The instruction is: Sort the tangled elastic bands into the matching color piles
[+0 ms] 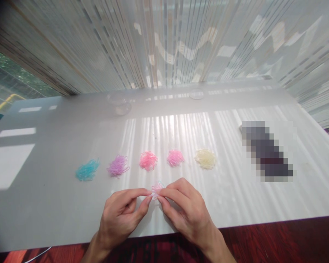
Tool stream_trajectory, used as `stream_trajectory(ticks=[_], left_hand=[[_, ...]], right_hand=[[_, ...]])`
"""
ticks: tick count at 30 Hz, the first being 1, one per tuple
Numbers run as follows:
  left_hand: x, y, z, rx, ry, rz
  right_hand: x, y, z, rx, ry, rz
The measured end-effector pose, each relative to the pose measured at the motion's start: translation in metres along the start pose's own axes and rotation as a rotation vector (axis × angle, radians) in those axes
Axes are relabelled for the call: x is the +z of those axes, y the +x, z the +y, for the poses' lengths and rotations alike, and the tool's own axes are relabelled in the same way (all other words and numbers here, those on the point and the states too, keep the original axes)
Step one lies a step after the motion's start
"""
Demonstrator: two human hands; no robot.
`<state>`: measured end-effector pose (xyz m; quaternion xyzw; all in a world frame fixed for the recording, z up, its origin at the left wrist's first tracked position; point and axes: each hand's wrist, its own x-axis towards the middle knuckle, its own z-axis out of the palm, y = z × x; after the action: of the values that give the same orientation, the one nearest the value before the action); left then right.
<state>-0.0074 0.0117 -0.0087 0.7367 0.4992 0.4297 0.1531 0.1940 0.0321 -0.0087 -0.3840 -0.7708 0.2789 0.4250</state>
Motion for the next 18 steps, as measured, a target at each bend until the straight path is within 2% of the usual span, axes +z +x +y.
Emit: stream_trajectory(ticks=[12,18], left_hand=[[0.0004,0.0029,0.0026,-0.005,-0.038,0.027],[0.0011,0.0011,0.0016,-0.028,-0.043,-0.001]], right_hand=[[0.0013,0.0011,-0.0017,-0.006,-0.010,0.047],[0.0016,0.0006,-0.0013,-0.004,-0.022,0.053]])
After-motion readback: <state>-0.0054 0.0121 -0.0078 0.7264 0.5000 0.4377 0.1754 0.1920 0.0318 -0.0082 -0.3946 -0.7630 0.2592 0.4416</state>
